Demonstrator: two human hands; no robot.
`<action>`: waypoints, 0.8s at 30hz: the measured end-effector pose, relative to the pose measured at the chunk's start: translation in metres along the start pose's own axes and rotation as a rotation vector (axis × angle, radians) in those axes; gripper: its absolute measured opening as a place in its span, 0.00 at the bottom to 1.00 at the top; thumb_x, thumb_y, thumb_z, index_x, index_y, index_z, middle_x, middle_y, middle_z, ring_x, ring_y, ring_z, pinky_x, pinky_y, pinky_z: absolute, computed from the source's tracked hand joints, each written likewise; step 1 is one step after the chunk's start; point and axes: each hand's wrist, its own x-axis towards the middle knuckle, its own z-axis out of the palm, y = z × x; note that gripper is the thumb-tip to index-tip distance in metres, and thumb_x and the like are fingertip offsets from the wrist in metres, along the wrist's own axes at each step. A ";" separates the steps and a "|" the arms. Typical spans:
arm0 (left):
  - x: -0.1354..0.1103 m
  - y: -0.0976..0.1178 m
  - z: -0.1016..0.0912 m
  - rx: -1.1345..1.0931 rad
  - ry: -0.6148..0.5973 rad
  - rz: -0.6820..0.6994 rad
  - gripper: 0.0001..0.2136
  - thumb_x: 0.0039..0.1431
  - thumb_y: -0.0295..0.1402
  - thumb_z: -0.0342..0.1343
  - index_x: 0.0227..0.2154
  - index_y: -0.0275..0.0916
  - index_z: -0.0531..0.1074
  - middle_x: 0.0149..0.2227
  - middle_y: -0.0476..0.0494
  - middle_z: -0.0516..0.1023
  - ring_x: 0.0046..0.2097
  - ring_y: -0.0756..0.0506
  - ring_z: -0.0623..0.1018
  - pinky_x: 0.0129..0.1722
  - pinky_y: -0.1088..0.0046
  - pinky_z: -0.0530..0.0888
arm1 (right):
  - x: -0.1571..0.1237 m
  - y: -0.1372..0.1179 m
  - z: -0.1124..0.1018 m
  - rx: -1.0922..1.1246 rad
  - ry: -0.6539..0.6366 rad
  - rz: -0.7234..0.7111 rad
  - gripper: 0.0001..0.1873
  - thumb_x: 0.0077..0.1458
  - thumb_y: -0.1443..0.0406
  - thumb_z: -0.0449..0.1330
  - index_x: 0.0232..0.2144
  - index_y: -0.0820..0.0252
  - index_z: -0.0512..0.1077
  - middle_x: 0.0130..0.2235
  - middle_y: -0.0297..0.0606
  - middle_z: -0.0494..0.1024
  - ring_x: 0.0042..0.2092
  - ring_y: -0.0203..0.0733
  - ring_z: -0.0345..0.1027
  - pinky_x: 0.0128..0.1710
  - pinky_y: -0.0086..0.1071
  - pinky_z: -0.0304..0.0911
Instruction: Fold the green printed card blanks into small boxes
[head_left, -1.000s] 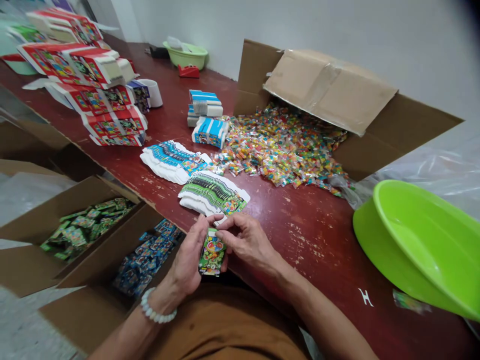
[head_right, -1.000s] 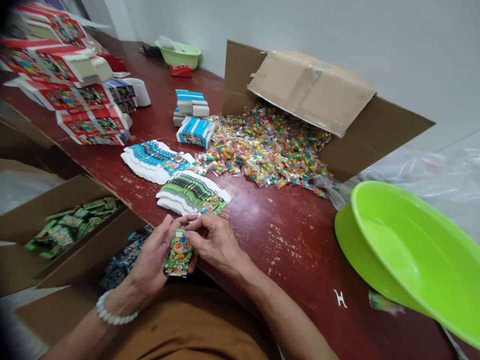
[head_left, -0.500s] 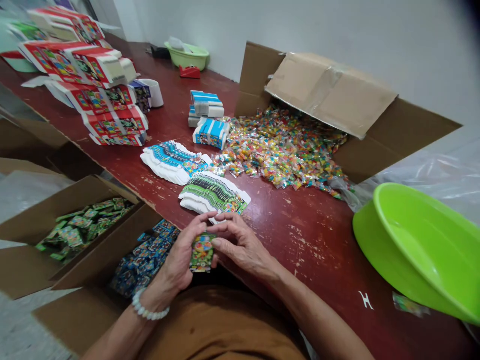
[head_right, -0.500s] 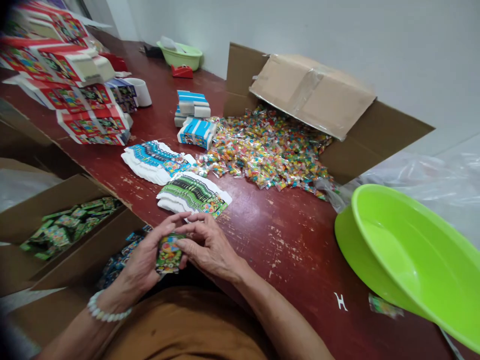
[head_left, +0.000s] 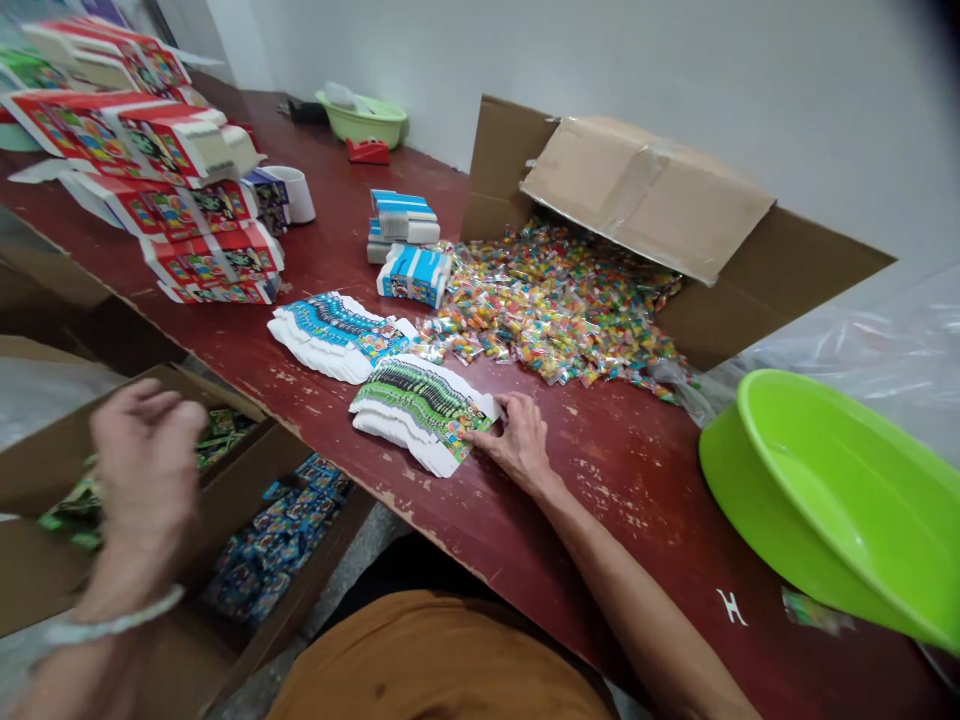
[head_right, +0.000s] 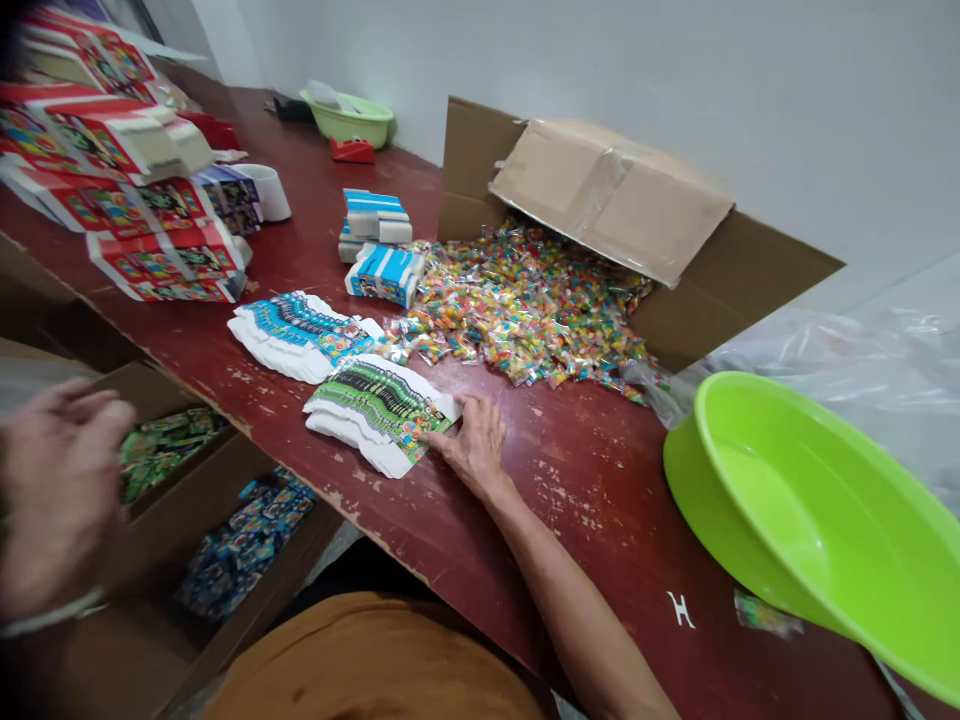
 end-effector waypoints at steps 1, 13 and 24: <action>-0.003 -0.007 0.020 0.087 0.181 0.150 0.19 0.68 0.47 0.38 0.54 0.51 0.68 0.46 0.55 0.82 0.51 0.39 0.79 0.31 0.65 0.70 | 0.000 0.000 0.000 0.112 0.035 0.030 0.28 0.46 0.49 0.68 0.45 0.58 0.71 0.51 0.47 0.70 0.53 0.55 0.62 0.51 0.48 0.59; -0.034 -0.011 0.153 -0.365 -0.760 -0.400 0.19 0.49 0.46 0.65 0.35 0.35 0.75 0.30 0.41 0.78 0.28 0.45 0.78 0.33 0.68 0.76 | -0.031 -0.042 -0.064 0.866 -0.288 -0.058 0.14 0.55 0.57 0.63 0.40 0.55 0.68 0.36 0.35 0.73 0.34 0.38 0.67 0.35 0.32 0.65; -0.035 -0.021 0.147 -0.160 -0.719 -0.344 0.19 0.42 0.47 0.69 0.26 0.35 0.73 0.19 0.49 0.74 0.18 0.52 0.71 0.21 0.78 0.67 | -0.050 -0.044 -0.068 0.296 -0.270 -0.464 0.05 0.57 0.62 0.62 0.32 0.56 0.70 0.32 0.35 0.72 0.31 0.38 0.65 0.30 0.31 0.61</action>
